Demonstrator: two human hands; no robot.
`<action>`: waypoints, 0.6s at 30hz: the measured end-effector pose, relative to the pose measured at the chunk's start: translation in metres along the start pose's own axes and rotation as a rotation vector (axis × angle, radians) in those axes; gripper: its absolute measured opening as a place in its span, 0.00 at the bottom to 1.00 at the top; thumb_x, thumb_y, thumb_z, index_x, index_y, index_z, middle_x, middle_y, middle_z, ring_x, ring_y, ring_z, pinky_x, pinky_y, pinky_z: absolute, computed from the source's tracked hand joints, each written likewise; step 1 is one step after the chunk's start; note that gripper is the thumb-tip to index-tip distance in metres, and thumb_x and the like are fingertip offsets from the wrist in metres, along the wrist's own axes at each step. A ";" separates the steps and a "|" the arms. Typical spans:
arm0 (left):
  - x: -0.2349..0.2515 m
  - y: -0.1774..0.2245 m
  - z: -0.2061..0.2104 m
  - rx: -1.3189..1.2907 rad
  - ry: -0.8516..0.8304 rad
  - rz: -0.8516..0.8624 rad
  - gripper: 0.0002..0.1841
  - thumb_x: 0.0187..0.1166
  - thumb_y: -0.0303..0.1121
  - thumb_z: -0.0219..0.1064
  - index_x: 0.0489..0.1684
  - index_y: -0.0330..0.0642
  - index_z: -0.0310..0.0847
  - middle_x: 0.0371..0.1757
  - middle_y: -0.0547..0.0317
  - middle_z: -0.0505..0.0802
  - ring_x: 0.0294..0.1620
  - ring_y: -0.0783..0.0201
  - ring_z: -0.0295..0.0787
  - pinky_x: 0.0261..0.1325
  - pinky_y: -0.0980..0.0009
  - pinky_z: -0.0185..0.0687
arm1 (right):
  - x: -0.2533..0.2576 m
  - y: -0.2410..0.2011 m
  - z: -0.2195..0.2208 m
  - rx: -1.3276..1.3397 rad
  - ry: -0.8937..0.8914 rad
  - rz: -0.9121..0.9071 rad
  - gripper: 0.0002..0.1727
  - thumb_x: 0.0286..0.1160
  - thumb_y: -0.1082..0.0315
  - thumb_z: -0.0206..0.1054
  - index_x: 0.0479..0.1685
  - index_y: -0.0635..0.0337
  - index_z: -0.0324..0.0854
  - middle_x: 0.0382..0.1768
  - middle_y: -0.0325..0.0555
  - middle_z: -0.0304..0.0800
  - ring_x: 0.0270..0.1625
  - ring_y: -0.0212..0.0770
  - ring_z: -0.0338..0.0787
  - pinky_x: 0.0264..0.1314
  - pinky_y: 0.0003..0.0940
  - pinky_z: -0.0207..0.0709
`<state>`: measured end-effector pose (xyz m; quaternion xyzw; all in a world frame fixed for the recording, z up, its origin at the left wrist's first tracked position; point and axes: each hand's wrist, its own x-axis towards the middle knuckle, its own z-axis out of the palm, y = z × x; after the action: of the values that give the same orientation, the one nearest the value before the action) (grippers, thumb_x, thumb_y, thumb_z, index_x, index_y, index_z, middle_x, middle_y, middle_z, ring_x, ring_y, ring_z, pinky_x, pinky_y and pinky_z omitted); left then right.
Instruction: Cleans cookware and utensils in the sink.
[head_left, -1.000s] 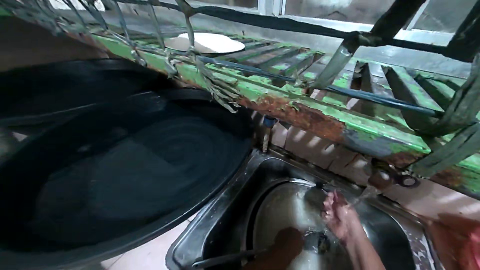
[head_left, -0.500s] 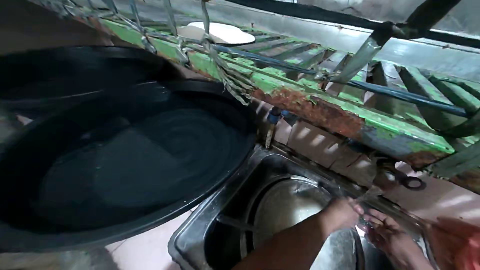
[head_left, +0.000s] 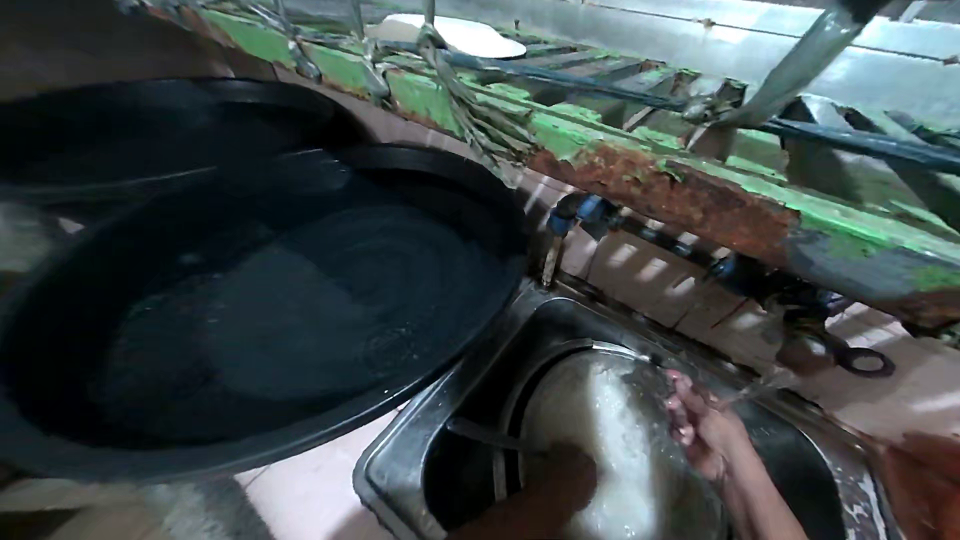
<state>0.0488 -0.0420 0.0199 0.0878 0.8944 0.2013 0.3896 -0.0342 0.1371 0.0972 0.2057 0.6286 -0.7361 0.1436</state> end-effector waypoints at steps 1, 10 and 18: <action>0.001 -0.002 0.003 0.004 0.006 -0.002 0.19 0.90 0.33 0.52 0.64 0.29 0.83 0.69 0.32 0.86 0.74 0.32 0.79 0.77 0.34 0.69 | 0.003 -0.003 0.003 0.115 -0.047 0.001 0.21 0.97 0.54 0.42 0.54 0.57 0.78 0.13 0.35 0.71 0.06 0.27 0.65 0.06 0.22 0.64; 0.053 0.054 -0.034 -1.007 0.230 0.192 0.16 0.91 0.27 0.52 0.65 0.32 0.82 0.50 0.49 0.90 0.49 0.61 0.86 0.56 0.65 0.81 | -0.011 -0.017 0.000 0.240 0.022 0.082 0.19 0.96 0.54 0.43 0.45 0.54 0.73 0.19 0.37 0.79 0.15 0.31 0.79 0.16 0.27 0.76; 0.026 0.152 -0.062 -1.855 0.195 0.233 0.21 0.95 0.48 0.46 0.64 0.46 0.80 0.47 0.57 0.90 0.44 0.65 0.87 0.48 0.65 0.84 | -0.010 -0.005 0.001 0.121 0.282 -0.288 0.15 0.94 0.64 0.45 0.50 0.61 0.77 0.27 0.34 0.79 0.25 0.24 0.79 0.29 0.21 0.76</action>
<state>-0.0147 0.0857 0.1064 -0.1859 0.3911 0.8779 0.2046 -0.0283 0.1362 0.1062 0.2230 0.6200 -0.7494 -0.0655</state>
